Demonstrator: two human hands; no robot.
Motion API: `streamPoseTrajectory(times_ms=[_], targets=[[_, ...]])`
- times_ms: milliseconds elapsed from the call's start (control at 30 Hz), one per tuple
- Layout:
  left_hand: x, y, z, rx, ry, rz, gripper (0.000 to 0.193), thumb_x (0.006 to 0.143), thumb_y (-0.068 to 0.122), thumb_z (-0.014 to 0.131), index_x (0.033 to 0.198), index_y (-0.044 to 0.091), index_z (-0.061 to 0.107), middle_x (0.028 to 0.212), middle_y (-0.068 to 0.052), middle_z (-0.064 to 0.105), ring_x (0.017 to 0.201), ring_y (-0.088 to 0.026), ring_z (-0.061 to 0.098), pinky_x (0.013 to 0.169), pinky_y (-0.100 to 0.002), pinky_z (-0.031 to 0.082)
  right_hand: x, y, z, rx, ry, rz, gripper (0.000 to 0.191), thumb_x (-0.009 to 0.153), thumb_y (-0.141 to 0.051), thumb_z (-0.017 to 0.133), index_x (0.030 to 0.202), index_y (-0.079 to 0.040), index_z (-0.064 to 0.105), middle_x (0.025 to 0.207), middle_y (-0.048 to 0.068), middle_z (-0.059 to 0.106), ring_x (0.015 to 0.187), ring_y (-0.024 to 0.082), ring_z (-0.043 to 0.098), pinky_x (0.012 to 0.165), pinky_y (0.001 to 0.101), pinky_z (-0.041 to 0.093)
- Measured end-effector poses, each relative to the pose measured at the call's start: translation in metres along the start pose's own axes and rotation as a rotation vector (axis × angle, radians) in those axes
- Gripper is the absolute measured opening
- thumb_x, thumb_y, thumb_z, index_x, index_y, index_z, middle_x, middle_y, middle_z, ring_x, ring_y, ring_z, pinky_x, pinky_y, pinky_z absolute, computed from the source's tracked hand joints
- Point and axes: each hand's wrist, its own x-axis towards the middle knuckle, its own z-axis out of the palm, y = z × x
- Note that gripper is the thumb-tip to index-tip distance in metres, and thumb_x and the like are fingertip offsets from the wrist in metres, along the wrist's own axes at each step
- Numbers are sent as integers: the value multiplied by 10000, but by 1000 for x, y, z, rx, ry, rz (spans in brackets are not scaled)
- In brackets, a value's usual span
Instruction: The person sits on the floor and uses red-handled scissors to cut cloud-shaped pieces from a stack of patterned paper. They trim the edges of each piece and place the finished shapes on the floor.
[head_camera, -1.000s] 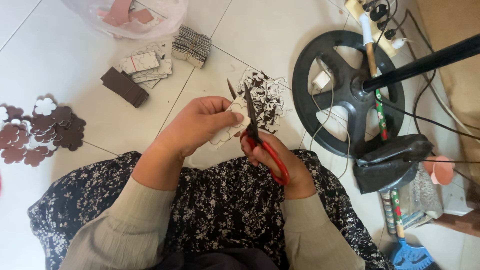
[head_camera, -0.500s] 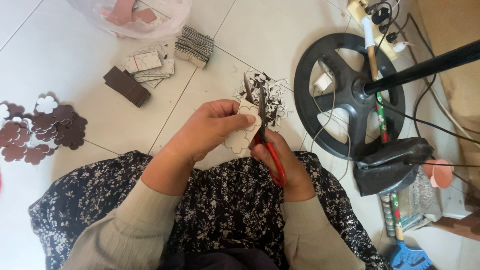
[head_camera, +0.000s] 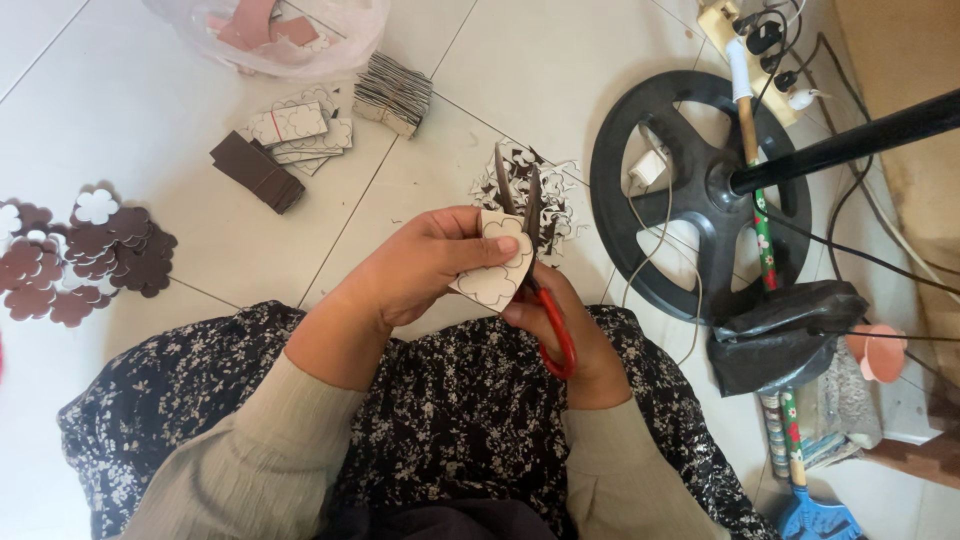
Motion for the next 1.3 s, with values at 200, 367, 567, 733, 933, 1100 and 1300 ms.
streamPoseTrajectory(times_ms=[200, 367, 567, 733, 933, 1100, 1300], targets=[[1, -3, 2, 36, 37, 8, 241, 929, 170, 709, 1100, 1, 722, 970, -59, 757, 837, -127, 711, 764, -290, 583, 4, -1, 4, -40, 39, -46, 406, 912, -107, 654, 1293, 18, 595, 1165, 66, 677, 1087, 150, 638, 977, 289, 511], [1, -7, 6, 41, 39, 62, 233, 936, 178, 723, 1088, 2, 732, 957, -46, 747, 840, -114, 687, 769, -278, 559, 5, 3, 8, -96, 113, -127, 324, 998, -103, 593, 1290, 34, 622, 1138, 78, 690, 1047, 143, 628, 937, 280, 517], [1, -9, 9, 64, 57, 123, 217, 938, 168, 724, 1063, -9, 730, 958, -47, 751, 871, -116, 690, 813, -284, 563, 6, 4, 6, -201, 119, -154, 330, 966, -103, 647, 1270, 21, 609, 1109, 67, 693, 1013, 136, 644, 892, 275, 532], [0, -8, 9, 130, 84, 157, 208, 939, 163, 717, 1057, -7, 737, 948, -34, 747, 857, -95, 679, 792, -264, 560, 9, 10, 4, -160, 147, -121, 310, 966, -83, 645, 1251, 36, 618, 1090, 66, 689, 994, 135, 639, 874, 274, 527], [-2, -6, 11, 181, 115, 187, 188, 933, 160, 712, 1026, -2, 729, 868, -22, 737, 752, -68, 670, 674, -234, 563, 9, 18, -1, -101, 146, -113, 360, 950, -11, 558, 1301, 53, 601, 1129, 68, 683, 1021, 130, 627, 918, 267, 511], [-5, -3, 16, 242, 175, 203, 173, 925, 156, 737, 956, -14, 740, 799, -16, 722, 695, -53, 639, 619, -223, 537, 9, 17, -4, -64, 120, -135, 402, 926, -1, 533, 1321, 53, 581, 1164, 68, 674, 1072, 131, 630, 962, 266, 507], [-9, 1, 21, 298, 205, 214, 172, 921, 160, 748, 926, -11, 748, 753, 0, 706, 648, -33, 595, 566, -213, 495, 7, 10, -2, -18, 118, -79, 370, 913, -17, 606, 1274, 63, 604, 1141, 82, 678, 1045, 150, 640, 923, 285, 524]])
